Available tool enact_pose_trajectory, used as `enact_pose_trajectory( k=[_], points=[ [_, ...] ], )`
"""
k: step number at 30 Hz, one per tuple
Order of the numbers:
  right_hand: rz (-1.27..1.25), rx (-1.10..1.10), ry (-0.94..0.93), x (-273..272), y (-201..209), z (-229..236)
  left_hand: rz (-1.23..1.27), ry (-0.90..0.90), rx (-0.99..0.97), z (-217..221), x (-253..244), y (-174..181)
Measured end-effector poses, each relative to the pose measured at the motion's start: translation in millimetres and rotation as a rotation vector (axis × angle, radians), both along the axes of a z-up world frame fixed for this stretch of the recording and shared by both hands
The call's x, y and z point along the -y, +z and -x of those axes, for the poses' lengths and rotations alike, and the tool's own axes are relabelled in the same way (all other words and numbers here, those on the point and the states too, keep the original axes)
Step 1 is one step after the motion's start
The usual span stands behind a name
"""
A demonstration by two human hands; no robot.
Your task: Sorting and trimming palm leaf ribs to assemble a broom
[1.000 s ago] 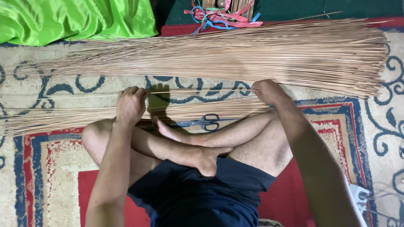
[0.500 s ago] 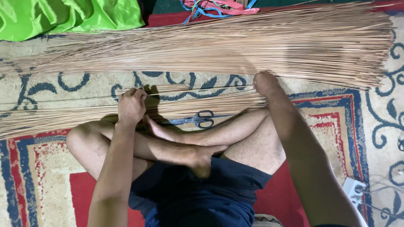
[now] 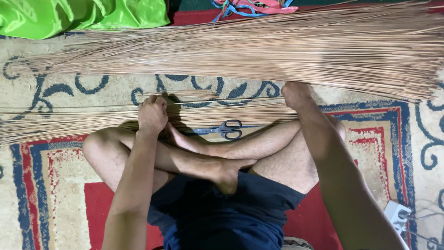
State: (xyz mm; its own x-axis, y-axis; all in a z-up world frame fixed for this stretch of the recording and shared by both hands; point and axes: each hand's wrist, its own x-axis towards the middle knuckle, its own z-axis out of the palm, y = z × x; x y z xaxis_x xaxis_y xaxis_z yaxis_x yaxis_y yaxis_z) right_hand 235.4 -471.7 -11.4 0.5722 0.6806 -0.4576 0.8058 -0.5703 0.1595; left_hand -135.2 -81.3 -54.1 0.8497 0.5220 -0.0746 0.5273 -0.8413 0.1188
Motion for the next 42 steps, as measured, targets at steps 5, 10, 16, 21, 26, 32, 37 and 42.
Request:
enact_pose_trajectory(
  k=[5,10,16,21,26,32,37,42],
  points=[
    [-0.168,-0.319,-0.155,3.7,66.5,14.2,0.073,-0.03,0.044,-8.0,8.3,3.1],
    [-0.43,-0.519,-0.359,18.6,79.7,7.1,0.122,-0.163,0.059,-14.0,9.3,26.9],
    [-1.115,-0.997,-0.988,11.3,129.3,11.0,0.269,-0.188,0.153,-25.8,-3.3,106.7],
    [-1.773,-1.026,-1.241,-12.3,102.3,16.0,0.38,-0.192,0.203,-46.7,-8.9,155.2],
    [-2.012,-0.985,-1.289,-19.7,70.9,42.9,0.449,-0.187,0.127,-43.0,-4.0,151.2],
    [-2.101,-0.802,-1.336,-23.4,67.7,50.6,0.518,-0.164,0.048,-45.0,-0.1,136.8],
    [-2.165,-0.761,-1.36,-25.1,50.7,42.4,0.541,-0.129,0.0,-47.2,-1.1,145.9],
    [-2.218,-0.768,-1.41,-22.5,38.4,34.0,0.543,-0.129,-0.01,-51.2,-5.1,144.5]
  ],
)
